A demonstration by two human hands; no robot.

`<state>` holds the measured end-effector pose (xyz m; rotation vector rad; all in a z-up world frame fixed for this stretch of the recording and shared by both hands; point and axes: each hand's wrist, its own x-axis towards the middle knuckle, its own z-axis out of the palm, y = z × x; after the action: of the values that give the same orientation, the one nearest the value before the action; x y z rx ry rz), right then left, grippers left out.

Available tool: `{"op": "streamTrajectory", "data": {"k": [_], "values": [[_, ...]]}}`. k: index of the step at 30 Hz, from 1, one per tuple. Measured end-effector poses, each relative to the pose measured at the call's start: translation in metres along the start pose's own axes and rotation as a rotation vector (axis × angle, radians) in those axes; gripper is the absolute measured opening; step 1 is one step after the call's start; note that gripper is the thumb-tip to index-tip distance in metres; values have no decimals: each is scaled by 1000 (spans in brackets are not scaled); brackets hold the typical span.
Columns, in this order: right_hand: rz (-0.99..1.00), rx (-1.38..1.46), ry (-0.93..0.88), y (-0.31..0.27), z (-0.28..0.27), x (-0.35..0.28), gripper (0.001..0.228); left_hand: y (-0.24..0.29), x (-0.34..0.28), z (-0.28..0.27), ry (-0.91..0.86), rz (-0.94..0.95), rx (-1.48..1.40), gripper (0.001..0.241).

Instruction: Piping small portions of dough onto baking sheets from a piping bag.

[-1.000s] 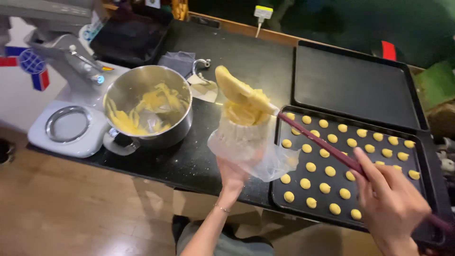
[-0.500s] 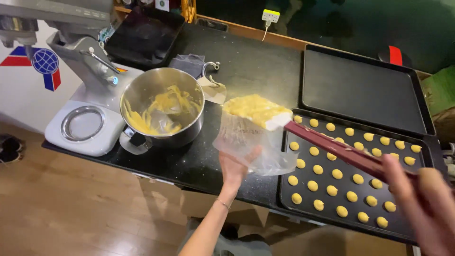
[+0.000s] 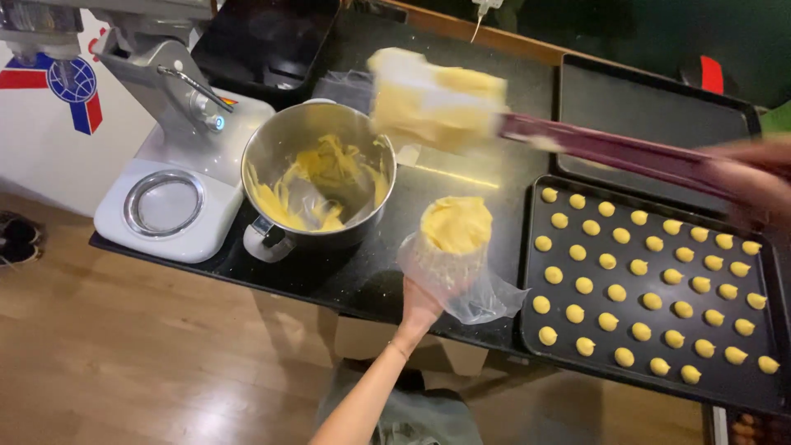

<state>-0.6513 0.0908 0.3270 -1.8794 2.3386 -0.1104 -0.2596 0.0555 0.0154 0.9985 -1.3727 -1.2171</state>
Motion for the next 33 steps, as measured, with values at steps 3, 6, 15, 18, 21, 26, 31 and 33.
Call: {"op": "streamTrajectory", "data": {"k": [3,6,15,18,21,26,31,33], "values": [[-16,38,-49,-216,1,20,43,-27,-4,-6,-73,-98,-31,77],[-200,-306,-202,-311,46,76,43,-64,-5,-4,-82,29,31,87],[-833,354,559,-312,126,3,27,-118,-12,17,-127,161,36,103],[-260,1224,898,-251,232,-71,39,-121,-14,11,-310,31,57,85],[714,1846,562,-224,356,-122,35,-121,-19,-2,-317,-113,-519,93],[1199,2649,-84,-219,394,-89,66,-158,-4,-40,84,-653,-1304,50],[816,2754,76,-150,506,-58,29,-181,19,-52,-302,-986,-1725,35],[804,2656,42,-131,515,-49,29,-151,28,-50,-595,-1001,-1843,39]]}}
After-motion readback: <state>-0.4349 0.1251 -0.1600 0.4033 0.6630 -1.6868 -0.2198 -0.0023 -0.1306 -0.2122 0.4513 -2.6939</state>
